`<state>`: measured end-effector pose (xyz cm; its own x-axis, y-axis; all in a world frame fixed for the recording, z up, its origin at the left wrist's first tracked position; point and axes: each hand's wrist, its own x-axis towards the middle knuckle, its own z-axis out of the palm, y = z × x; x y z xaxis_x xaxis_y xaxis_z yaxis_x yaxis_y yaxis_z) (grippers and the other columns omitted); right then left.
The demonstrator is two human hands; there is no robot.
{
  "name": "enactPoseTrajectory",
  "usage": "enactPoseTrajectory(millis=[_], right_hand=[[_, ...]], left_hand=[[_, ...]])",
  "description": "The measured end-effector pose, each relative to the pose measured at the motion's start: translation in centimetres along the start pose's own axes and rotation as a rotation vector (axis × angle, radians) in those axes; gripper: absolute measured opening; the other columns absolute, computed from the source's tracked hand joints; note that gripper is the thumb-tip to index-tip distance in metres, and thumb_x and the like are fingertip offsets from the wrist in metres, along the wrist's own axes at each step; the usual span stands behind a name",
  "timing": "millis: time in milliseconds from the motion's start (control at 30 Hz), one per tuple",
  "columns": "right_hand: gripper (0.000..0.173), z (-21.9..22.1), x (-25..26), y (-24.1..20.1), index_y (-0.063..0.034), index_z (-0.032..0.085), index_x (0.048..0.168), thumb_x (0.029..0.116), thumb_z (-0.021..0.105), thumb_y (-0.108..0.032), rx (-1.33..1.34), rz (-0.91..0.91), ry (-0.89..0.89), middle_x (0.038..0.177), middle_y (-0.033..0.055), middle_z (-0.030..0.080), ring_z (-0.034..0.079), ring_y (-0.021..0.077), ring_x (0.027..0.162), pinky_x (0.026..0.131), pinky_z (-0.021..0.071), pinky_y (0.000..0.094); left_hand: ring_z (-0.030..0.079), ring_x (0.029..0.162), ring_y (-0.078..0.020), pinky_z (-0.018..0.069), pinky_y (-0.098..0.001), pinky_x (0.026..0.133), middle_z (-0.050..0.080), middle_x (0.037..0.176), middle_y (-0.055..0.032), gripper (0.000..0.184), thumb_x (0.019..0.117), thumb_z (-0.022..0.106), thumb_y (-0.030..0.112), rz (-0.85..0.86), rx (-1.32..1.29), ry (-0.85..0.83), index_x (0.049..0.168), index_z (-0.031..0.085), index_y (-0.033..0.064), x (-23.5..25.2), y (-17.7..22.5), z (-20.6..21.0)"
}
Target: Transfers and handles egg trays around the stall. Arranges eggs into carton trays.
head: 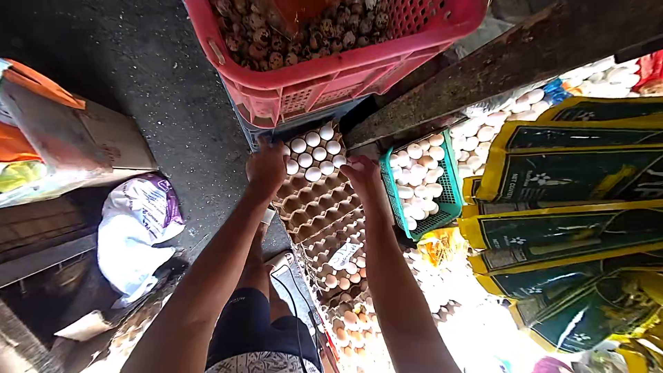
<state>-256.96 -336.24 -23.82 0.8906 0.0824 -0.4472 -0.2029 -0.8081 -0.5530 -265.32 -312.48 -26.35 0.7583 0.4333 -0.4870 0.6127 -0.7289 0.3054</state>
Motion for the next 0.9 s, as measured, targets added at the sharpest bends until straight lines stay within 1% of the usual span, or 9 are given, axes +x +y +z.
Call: enactPoseTrajectory(millis=[67, 167, 233, 333, 433, 500, 600, 700, 900], right_hand=[[0.05, 1.2, 1.4, -1.5, -0.0276, 0.072, 0.124, 0.0784, 0.076, -0.05, -0.379, 0.043, 0.016, 0.142, 0.0194, 0.054, 0.064, 0.0385, 0.112, 0.083, 0.056, 0.0625], [0.051, 2.4, 2.5, -1.8, -0.0307, 0.072, 0.124, 0.0793, 0.072, -0.056, -0.502, 0.069, 0.026, 0.144, 0.0196, 0.051, 0.067, 0.0373, 0.105, 0.079, 0.0564, 0.0612], [0.049, 1.7, 2.4, -0.9, -0.0269, 0.073, 0.123, 0.0797, 0.076, -0.05, -0.322, 0.043, 0.009, 0.137, 0.0146, 0.058, 0.066, 0.0326, 0.107, 0.081, 0.0571, 0.0584], [0.045, -1.9, 0.0, 2.0, -0.0106, 0.068, 0.126, 0.0899, 0.076, -0.035, 0.353, 0.039, -0.02, 0.112, 0.0108, 0.072, 0.071, 0.022, 0.095, 0.08, 0.0622, 0.0453], [0.049, -7.4, -3.8, 6.6, -0.0184, 0.057, 0.137, 0.0948, 0.067, -0.042, 0.691, 0.203, 0.097, 0.111, 0.0062, 0.068, 0.067, 0.0196, 0.085, 0.071, 0.0596, 0.0427], [0.049, -9.8, -4.1, 10.4, -0.0182, 0.058, 0.132, 0.0917, 0.069, -0.044, 0.803, 0.346, 0.324, 0.102, 0.0069, 0.067, 0.066, 0.0208, 0.076, 0.063, 0.0579, 0.0417], [0.056, -11.3, -3.2, 12.9, -0.0153, 0.049, 0.139, 0.0935, 0.068, -0.043, 0.903, 0.547, 0.532, 0.122, 0.0141, 0.058, 0.063, 0.0283, 0.1, 0.08, 0.0564, 0.0494], [0.064, -11.3, -2.4, 13.3, -0.0127, 0.046, 0.145, 0.0953, 0.064, -0.05, 0.901, 0.66, 0.57, 0.139, 0.0174, 0.054, 0.059, 0.0336, 0.121, 0.093, 0.0548, 0.0548], [0.053, -11.5, -1.8, 11.4, -0.011, 0.05, 0.143, 0.1055, 0.05, -0.048, 0.705, 0.566, 0.5, 0.139, 0.0145, 0.057, 0.058, 0.03, 0.125, 0.097, 0.0525, 0.0542]], left_hand=[[0.067, 0.093, -0.0489, 0.0563, -0.0656, 0.073, 0.042, 0.151, -0.026, 0.043, 0.1032, 0.057, 0.041, -0.003, -0.044, 0.005, 0.141, 0.059, 0.0203, -0.2, -0.1, -0.1], [0.067, 0.099, -0.0456, 0.0566, -0.0634, 0.079, 0.045, 0.148, -0.0253, 0.045, 0.1037, 0.056, 0.043, 0.054, -0.279, 0.044, 0.142, 0.057, 0.0195, -1.3, -0.3, -0.3], [0.067, 0.105, -0.0363, 0.0572, -0.0564, 0.087, 0.054, 0.14, -0.0227, 0.045, 0.1044, 0.055, 0.041, 0.153, -0.595, 0.021, 0.141, 0.058, 0.0152, -2.3, 0.7, 0.0], [0.067, 0.106, -0.0264, 0.0608, -0.0475, 0.086, 0.059, 0.133, -0.0198, 0.04, 0.1057, 0.054, 0.033, 0.281, -1.025, -0.101, 0.137, 0.059, 0.0097, -3.4, 5.7, 2.1], [0.055, 0.129, -0.0313, 0.0444, -0.0506, 0.11, 0.061, 0.136, -0.0184, 0.036, 0.1053, 0.055, 0.026, 0.476, -1.113, -0.157, 0.132, 0.063, 0.004, -3.8, 13.5, 5.8], [0.056, 0.127, -0.0352, 0.0499, -0.0524, 0.104, 0.058, 0.138, -0.0217, 0.039, 0.1055, 0.056, 0.031, 0.487, -1.078, -0.278, 0.135, 0.06, 0.0046, -4.1, 19.3, 7.6], [0.062, 0.117, -0.0438, 0.0566, -0.0593, 0.091, 0.049, 0.143, -0.0314, 0.047, 0.1042, 0.058, 0.035, 0.432, -1.074, -0.416, 0.142, 0.054, 0.0061, -4.1, 27.0, 10.0], [0.065, 0.107, -0.0438, 0.0597, -0.0567, 0.082, 0.04, 0.148, -0.0313, 0.047, 0.1036, 0.059, 0.038, 0.324, -1.059, -0.394, 0.145, 0.051, 0.0161, -4.3, 31.7, 11.9], [0.052, 0.125, -0.0486, 0.0561, -0.0557, 0.091, 0.021, 0.162, -0.0297, 0.046, 0.0996, 0.062, 0.027, 0.297, -0.975, -0.353, 0.145, 0.055, 0.0285, -4.6, 33.7, 12.9]])
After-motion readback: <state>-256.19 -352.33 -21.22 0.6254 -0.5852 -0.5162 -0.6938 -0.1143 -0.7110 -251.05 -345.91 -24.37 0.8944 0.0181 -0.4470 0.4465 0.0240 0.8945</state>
